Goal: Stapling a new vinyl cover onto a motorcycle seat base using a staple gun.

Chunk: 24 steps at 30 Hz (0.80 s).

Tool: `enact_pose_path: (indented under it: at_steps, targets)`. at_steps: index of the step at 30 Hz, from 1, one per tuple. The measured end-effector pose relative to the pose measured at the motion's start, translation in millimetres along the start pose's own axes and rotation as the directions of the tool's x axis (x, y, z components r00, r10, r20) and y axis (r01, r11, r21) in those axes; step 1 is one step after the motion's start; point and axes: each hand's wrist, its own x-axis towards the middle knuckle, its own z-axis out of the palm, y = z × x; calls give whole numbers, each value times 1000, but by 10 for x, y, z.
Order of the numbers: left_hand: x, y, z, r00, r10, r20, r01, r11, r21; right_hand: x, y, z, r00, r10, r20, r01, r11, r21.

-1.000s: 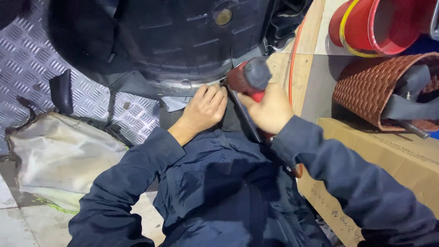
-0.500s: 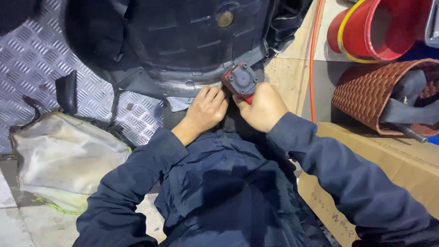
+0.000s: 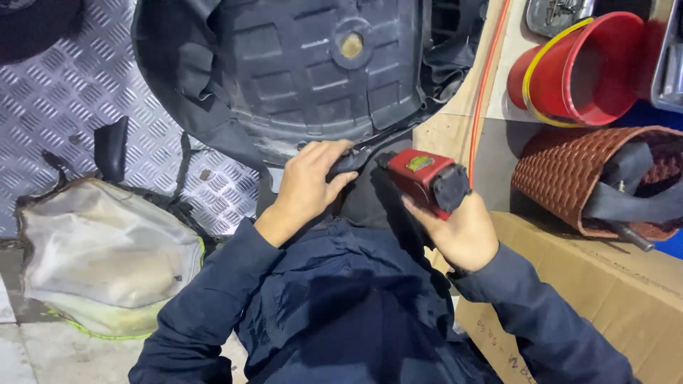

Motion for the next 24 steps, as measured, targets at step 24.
enact_pose_path:
  at_steps: [24]
  targets:
    - [385,380,-531,964,-204,170,217,974,-61,-135,931,418,746,-532,402,651,709,-270]
